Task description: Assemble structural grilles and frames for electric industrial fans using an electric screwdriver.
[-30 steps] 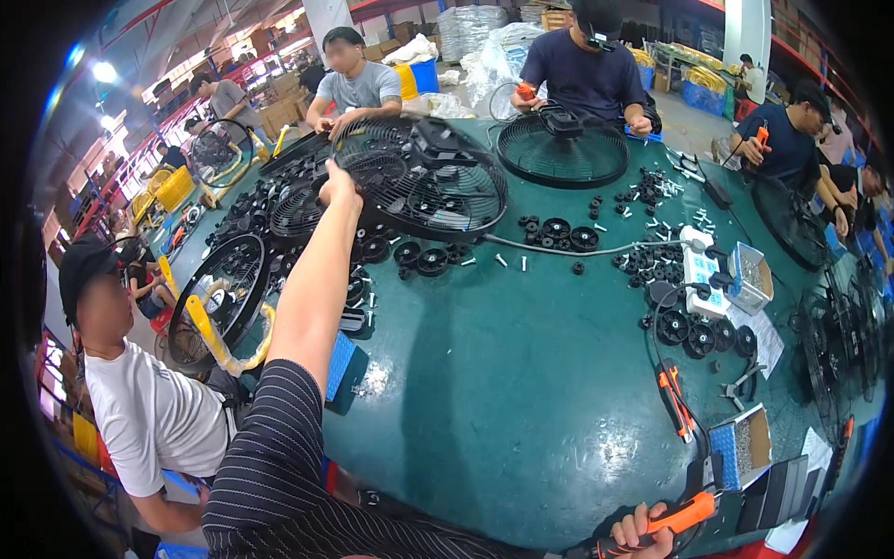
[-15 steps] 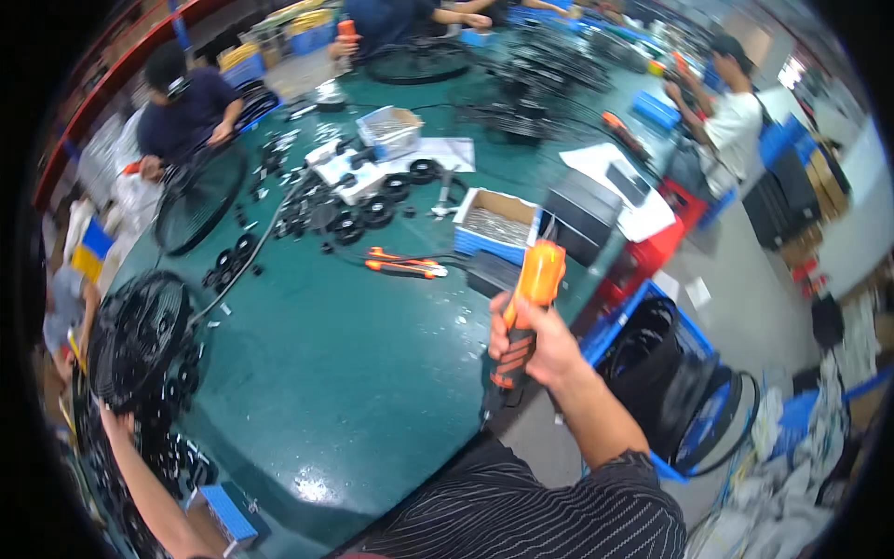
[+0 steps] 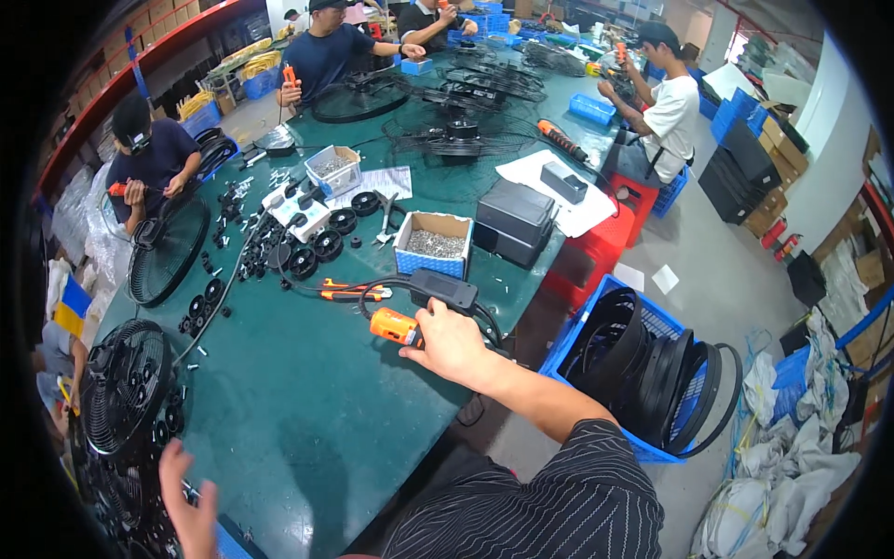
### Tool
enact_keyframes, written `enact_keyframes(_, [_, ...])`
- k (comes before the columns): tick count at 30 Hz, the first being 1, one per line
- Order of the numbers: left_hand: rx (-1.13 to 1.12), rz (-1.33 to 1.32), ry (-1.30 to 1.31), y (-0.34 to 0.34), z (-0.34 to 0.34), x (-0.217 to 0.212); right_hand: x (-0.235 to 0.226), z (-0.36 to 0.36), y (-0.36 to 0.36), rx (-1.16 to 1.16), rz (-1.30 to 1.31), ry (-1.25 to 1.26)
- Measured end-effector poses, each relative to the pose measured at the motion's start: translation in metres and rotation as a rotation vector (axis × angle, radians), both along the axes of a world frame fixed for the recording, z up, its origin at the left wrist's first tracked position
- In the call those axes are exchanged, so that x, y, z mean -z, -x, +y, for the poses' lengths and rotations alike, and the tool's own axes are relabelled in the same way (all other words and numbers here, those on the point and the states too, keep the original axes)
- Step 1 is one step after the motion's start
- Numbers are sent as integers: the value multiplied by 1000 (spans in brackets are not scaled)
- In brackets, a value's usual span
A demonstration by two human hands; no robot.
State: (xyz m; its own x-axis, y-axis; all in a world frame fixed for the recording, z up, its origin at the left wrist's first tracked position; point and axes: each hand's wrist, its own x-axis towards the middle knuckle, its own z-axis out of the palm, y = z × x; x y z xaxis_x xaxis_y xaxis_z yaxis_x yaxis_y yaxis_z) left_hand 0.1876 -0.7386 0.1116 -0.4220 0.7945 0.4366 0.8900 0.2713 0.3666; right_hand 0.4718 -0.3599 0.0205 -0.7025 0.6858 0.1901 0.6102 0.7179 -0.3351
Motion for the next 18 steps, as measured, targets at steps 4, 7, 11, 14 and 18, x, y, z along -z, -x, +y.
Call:
enact_keyframes(4, [279,102,349,-86,-5,-25,11,11,0,89,-80,-100])
enact_keyframes(7, [378,-213,404,-107,-4,-6,8,15,8,81,-126,-192])
enact_keyframes(11, [-17,-165,-24,-124,10,72,10,6,20,4,106,-313])
enact_keyframes(14, [-171,-198,-51,-134,13,120,15,-8,11,-31,92,-376])
enact_keyframes(18, [-231,-167,-66,-139,13,144,19,-10,-10,-70,-64,-370])
